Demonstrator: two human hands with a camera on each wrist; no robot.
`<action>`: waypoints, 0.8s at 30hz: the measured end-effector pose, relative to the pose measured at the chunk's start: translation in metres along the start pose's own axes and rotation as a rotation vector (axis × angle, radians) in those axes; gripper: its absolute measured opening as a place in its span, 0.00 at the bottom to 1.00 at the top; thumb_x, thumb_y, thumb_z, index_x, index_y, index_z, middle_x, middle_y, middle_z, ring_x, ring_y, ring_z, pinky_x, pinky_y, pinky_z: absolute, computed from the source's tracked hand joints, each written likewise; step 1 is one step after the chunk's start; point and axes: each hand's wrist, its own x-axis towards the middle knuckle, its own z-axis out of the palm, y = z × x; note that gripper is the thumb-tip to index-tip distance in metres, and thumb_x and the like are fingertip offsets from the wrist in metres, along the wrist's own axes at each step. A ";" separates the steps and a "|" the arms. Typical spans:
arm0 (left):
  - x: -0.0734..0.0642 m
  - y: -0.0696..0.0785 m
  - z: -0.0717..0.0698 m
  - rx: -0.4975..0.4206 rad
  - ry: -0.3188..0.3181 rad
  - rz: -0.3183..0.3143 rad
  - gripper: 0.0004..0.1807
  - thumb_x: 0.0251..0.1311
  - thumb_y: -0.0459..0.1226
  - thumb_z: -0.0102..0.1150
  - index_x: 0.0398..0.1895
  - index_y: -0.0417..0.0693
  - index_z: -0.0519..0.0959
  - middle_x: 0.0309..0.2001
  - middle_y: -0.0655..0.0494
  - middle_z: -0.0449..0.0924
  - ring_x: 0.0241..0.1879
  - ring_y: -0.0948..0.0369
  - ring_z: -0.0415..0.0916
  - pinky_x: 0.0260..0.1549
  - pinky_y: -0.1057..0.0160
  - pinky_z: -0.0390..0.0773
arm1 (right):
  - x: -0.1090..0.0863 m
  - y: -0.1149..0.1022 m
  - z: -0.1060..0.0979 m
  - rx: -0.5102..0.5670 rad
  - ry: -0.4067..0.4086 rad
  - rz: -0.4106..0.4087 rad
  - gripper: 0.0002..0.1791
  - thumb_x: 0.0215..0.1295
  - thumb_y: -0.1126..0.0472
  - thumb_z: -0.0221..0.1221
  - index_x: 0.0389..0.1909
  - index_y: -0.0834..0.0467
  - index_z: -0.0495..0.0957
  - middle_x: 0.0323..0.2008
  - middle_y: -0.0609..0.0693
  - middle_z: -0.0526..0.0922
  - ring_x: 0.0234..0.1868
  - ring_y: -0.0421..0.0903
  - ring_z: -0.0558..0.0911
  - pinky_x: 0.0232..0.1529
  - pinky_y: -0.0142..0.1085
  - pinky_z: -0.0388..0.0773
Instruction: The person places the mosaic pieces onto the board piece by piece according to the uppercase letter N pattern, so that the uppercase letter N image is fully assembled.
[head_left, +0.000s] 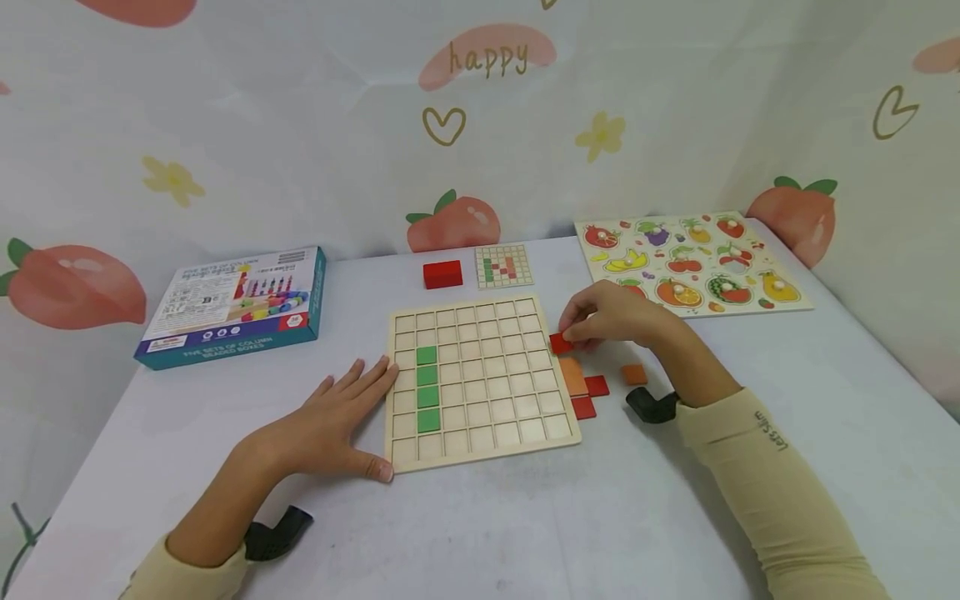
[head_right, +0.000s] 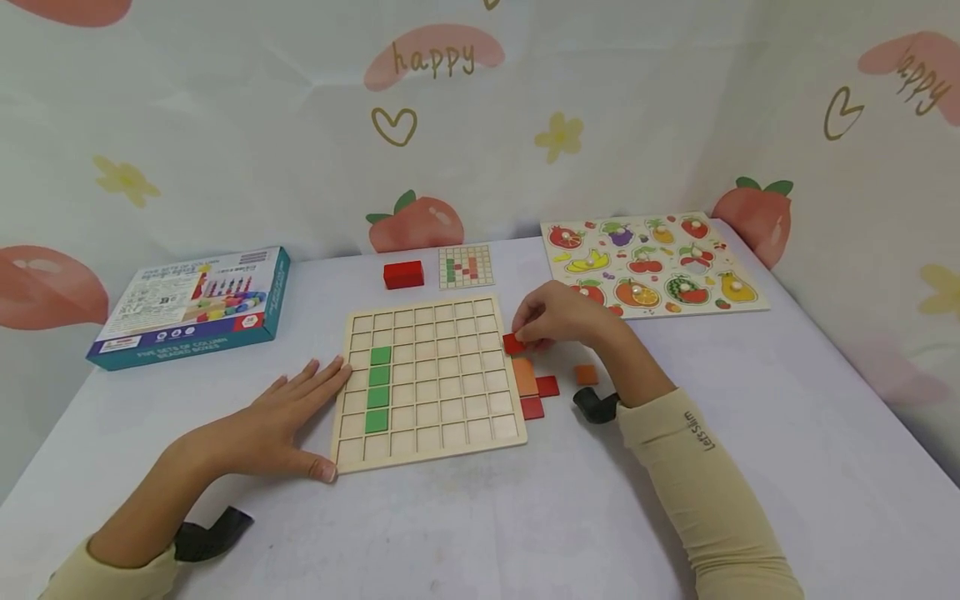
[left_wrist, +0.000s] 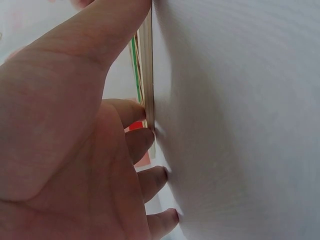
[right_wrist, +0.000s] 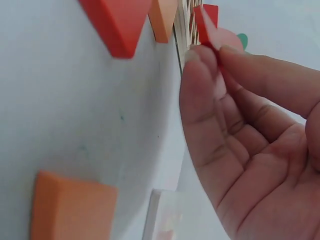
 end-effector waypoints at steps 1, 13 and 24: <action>0.000 0.000 0.000 -0.001 -0.001 0.000 0.71 0.38 0.72 0.68 0.82 0.50 0.47 0.81 0.47 0.40 0.77 0.38 0.32 0.67 0.29 0.36 | 0.001 0.000 0.001 0.028 -0.004 -0.004 0.05 0.65 0.64 0.65 0.38 0.62 0.85 0.32 0.51 0.85 0.32 0.47 0.83 0.39 0.38 0.82; 0.000 0.001 0.000 0.000 -0.005 -0.005 0.71 0.38 0.73 0.67 0.82 0.50 0.46 0.81 0.47 0.40 0.77 0.38 0.32 0.68 0.29 0.37 | 0.015 -0.020 0.017 0.143 -0.088 -0.048 0.06 0.64 0.66 0.66 0.38 0.65 0.84 0.31 0.53 0.84 0.30 0.48 0.85 0.40 0.39 0.85; -0.001 -0.001 0.001 0.001 0.012 0.022 0.71 0.38 0.73 0.67 0.82 0.49 0.46 0.81 0.46 0.40 0.77 0.38 0.33 0.67 0.29 0.37 | 0.033 -0.045 0.036 0.166 -0.182 -0.068 0.05 0.64 0.70 0.65 0.39 0.69 0.82 0.27 0.56 0.84 0.28 0.50 0.85 0.39 0.40 0.86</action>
